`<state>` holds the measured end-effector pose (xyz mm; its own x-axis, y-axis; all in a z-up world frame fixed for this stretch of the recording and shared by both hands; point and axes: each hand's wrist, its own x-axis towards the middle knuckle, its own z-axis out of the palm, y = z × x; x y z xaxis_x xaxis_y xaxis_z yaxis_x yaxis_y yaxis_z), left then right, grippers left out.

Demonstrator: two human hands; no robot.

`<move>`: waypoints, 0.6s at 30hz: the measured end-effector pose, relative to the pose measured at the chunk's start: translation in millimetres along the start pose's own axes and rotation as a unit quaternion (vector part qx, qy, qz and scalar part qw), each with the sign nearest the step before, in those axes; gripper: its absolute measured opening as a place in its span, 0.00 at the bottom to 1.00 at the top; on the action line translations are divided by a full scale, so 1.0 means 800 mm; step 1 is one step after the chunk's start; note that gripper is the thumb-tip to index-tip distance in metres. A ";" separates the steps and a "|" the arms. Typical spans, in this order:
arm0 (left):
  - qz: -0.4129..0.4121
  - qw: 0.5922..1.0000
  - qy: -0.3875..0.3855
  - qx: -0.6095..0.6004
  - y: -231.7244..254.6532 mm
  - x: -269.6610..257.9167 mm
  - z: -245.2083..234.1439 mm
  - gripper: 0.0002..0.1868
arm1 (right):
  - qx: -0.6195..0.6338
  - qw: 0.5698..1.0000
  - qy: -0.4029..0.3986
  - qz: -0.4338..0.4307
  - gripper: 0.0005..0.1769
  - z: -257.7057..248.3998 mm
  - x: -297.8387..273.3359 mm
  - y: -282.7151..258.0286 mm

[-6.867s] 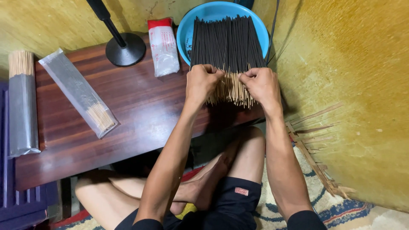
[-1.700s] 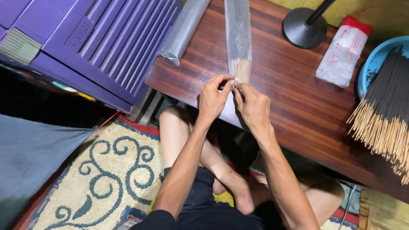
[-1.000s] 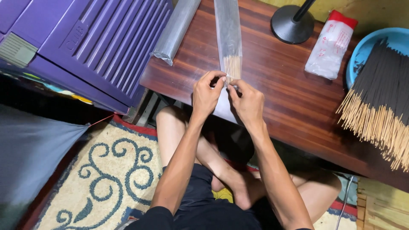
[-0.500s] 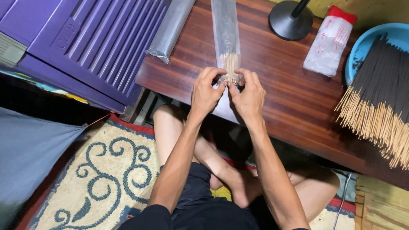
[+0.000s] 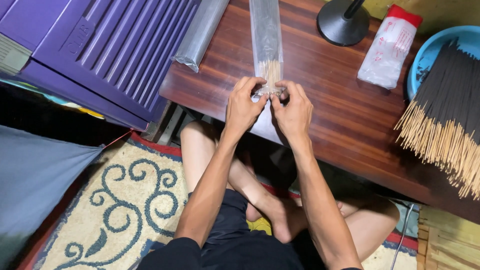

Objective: Packing bundles of incense sticks into long plastic sleeves on a low table.

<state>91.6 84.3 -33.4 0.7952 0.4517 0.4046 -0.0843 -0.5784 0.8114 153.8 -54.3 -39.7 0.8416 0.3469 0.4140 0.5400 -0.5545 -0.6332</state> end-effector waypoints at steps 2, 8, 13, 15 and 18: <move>-0.001 1.000 -0.003 -0.001 0.000 0.000 0.001 0.19 | -0.003 1.000 0.001 0.001 0.18 0.001 0.000 0.002; -0.005 1.000 -0.007 0.025 -0.004 0.001 0.004 0.16 | 0.021 0.999 -0.006 0.026 0.16 -0.004 0.000 -0.003; -0.005 1.000 -0.006 0.029 -0.002 0.000 0.003 0.15 | 0.019 1.000 -0.008 0.023 0.16 -0.002 -0.001 0.000; -0.004 1.000 -0.005 0.031 -0.004 0.001 0.004 0.17 | 0.018 0.999 -0.007 0.025 0.16 -0.003 0.001 -0.001; -0.005 0.999 -0.007 0.035 -0.005 0.001 0.005 0.17 | 0.022 0.999 -0.003 0.031 0.14 -0.004 0.001 -0.004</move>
<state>94.8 84.2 -38.1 0.8037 0.4485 0.3911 -0.0352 -0.6203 0.7836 152.4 -54.7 -35.4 0.8738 0.3169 0.3688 0.4860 -0.5415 -0.6860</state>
